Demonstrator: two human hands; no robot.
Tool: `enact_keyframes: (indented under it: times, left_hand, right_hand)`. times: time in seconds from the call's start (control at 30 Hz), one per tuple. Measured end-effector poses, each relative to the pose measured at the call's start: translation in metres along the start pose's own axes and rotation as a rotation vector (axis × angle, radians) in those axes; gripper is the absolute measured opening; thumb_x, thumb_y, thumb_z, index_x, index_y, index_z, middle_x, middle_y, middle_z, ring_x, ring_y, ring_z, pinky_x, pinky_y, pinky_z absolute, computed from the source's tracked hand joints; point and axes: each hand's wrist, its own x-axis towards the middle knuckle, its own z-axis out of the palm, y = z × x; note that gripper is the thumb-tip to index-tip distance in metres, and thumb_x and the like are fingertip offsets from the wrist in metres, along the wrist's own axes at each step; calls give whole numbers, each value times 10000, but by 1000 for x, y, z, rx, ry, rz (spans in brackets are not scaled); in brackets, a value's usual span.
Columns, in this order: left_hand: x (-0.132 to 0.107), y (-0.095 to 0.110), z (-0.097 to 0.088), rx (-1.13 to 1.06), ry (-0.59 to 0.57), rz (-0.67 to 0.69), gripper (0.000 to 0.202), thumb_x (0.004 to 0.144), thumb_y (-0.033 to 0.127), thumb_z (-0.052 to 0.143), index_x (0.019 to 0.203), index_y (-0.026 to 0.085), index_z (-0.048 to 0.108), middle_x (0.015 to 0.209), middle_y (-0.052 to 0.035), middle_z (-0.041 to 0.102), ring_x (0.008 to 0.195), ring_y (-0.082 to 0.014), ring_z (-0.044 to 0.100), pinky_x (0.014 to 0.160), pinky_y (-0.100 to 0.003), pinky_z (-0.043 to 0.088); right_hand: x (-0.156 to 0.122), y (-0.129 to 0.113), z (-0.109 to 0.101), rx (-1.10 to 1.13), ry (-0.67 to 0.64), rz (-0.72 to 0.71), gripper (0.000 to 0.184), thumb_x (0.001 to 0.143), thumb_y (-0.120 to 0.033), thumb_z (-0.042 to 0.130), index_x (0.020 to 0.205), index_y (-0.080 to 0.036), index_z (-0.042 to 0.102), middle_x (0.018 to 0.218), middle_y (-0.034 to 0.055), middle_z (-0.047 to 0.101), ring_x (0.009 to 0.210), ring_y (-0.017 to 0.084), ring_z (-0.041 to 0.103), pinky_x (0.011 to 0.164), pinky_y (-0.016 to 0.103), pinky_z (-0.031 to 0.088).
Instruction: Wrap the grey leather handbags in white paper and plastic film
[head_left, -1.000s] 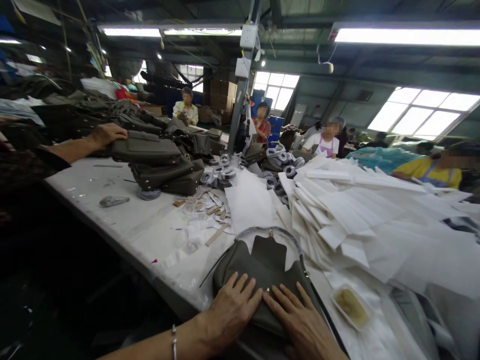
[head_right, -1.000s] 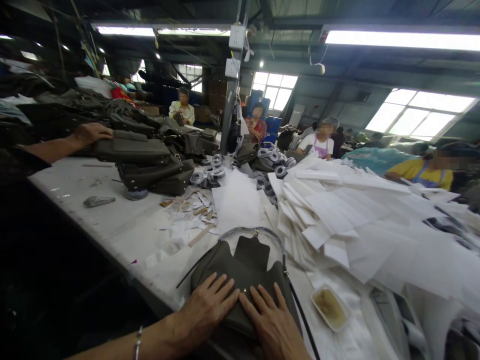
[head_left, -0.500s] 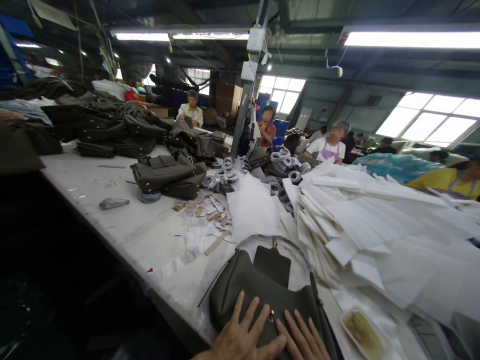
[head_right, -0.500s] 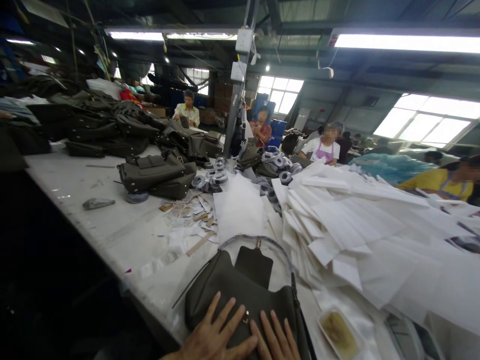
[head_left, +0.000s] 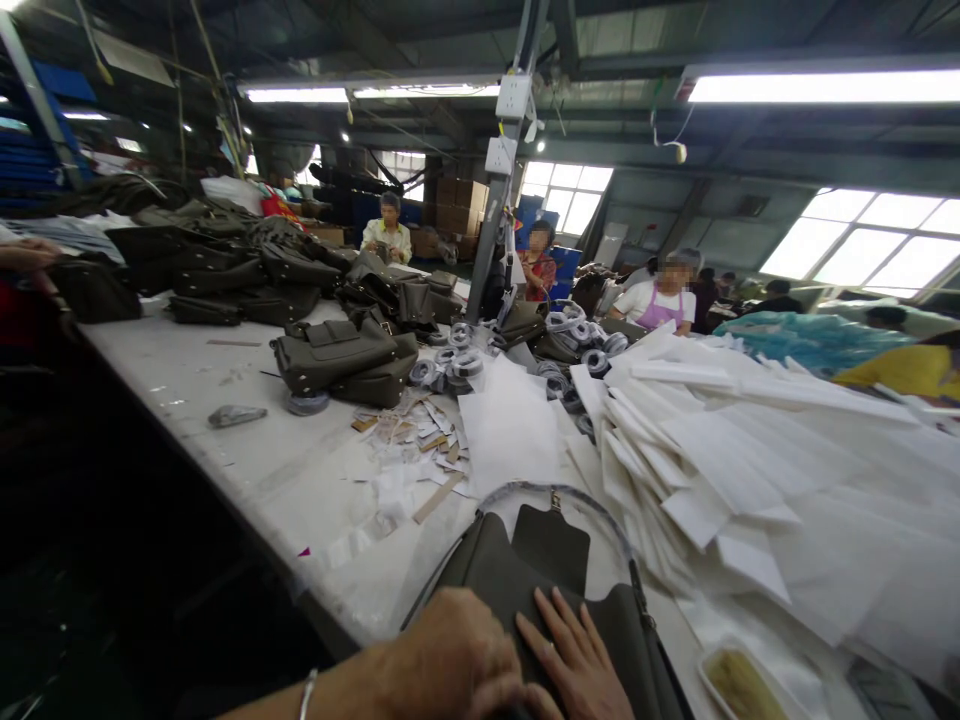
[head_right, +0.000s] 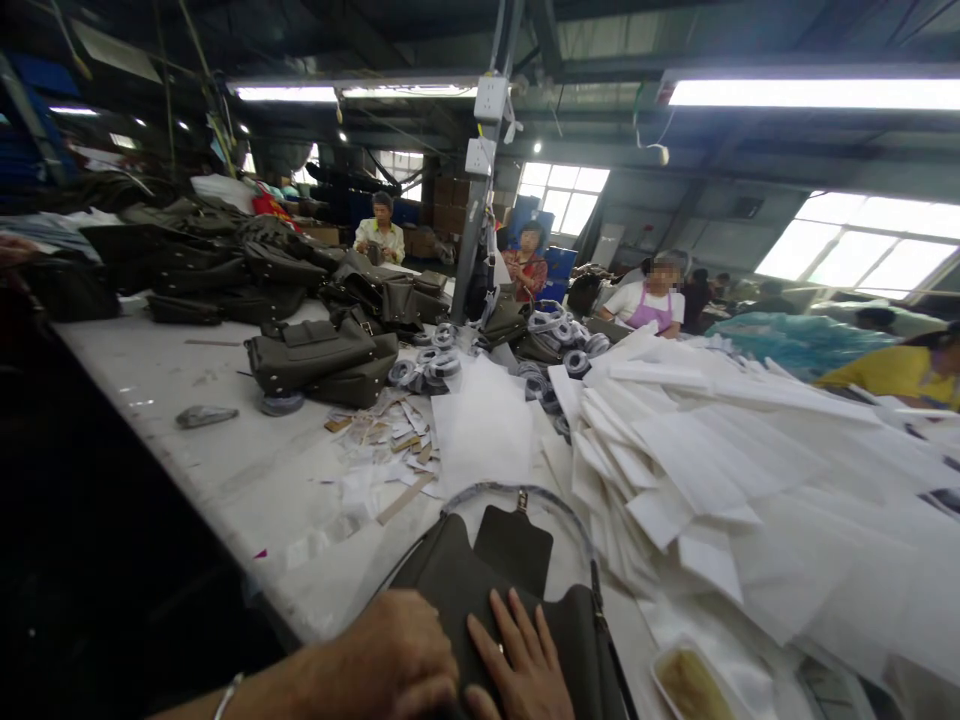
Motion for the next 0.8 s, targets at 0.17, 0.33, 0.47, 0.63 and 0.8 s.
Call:
enact_keyframes:
  times: [0.17,0.33,0.47,0.63,0.8]
  left_hand:
    - [74,-83,-74,-364,253,-797,216,927,325,595,1049,165,673,1011,-68,705,947,-208,663,840,-305,528]
    - [124,-140,-67,-355,235,-1080,293,969,368,581,1151,139,595,1059,-68,642,860,-171,649,744,-349,573]
    - [134,-148,-57,-233,195,-1114,316,959,368,596,1186,149,590,1148,-81,621,964,-206,638,819,-397,565]
    - [138,-153,-77,-21,126,-1050,347,953,362,605,1231,157,572,1235,-102,588,1057,-235,612,890,-444,541]
    - [150,-164,-117,117,67,-1022,366,946,361,615,1236,143,570,1253,-117,578,1089,-251,600,912,-459,528]
  right_hand:
    - [-10,10,17,-75,47,-30,645,879,-542,597,1475,-387,404,1334,30,626,1118,298,657,852,400,562]
    - [-13,19,24,-36,29,-32,613,889,-546,590,1462,-452,394,1295,-9,654,1084,265,678,832,349,564]
    - [-10,19,19,-69,80,-78,653,905,-543,576,1498,-390,352,1278,19,664,1068,264,684,812,347,573]
    - [-6,9,8,-35,60,-23,633,907,-508,581,1491,-377,375,1356,28,605,1155,287,639,867,390,569]
    - [-5,4,-1,4,13,39,590,911,-479,587,1467,-394,412,1382,18,583,1190,292,616,901,408,562]
